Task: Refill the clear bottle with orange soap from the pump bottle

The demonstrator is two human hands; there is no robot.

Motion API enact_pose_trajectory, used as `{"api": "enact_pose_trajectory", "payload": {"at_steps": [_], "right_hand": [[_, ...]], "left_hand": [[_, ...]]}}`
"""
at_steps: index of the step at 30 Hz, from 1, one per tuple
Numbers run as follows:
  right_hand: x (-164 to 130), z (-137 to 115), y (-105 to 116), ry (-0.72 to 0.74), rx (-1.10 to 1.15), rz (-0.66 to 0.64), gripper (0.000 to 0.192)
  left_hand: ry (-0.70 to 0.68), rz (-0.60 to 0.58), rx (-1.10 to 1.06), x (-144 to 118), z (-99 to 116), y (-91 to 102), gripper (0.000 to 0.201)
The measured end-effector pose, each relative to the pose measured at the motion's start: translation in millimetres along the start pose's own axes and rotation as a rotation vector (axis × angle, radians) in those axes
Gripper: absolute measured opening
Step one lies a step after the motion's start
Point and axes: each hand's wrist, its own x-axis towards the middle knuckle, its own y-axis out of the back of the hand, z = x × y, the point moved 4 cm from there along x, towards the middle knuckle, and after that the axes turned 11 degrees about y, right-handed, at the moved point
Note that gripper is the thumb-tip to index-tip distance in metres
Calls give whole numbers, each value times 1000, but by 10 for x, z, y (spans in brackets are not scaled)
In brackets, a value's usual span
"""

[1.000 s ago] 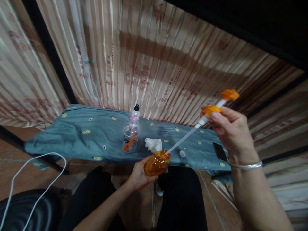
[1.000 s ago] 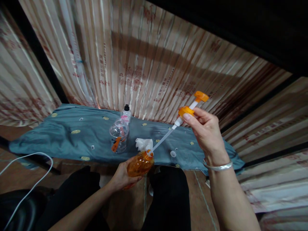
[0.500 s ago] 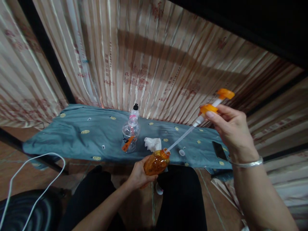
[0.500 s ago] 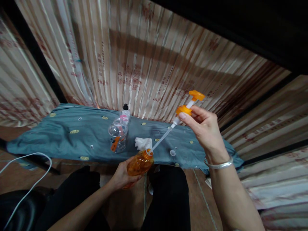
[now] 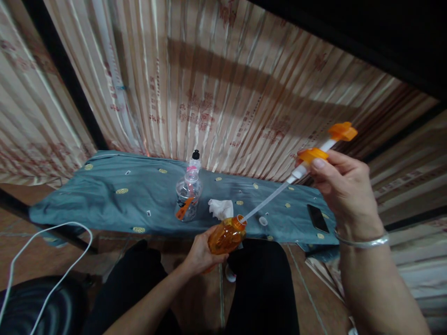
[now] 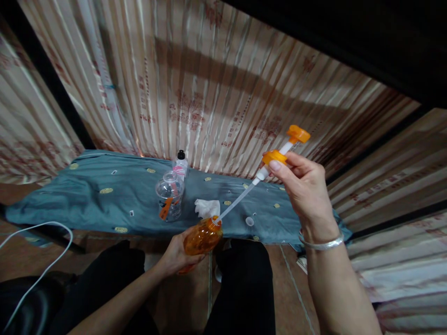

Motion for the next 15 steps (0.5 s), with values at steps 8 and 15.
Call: {"api": "enact_pose_trajectory", "payload": {"at_steps": [8, 15], "right_hand": [[-1, -7, -5, 9, -48, -11, 22], [-6, 34, 4, -21, -33, -83, 19]], "left_hand": [[33, 16, -24, -3, -5, -18, 71], [18, -31, -42, 10, -17, -33, 70]]}}
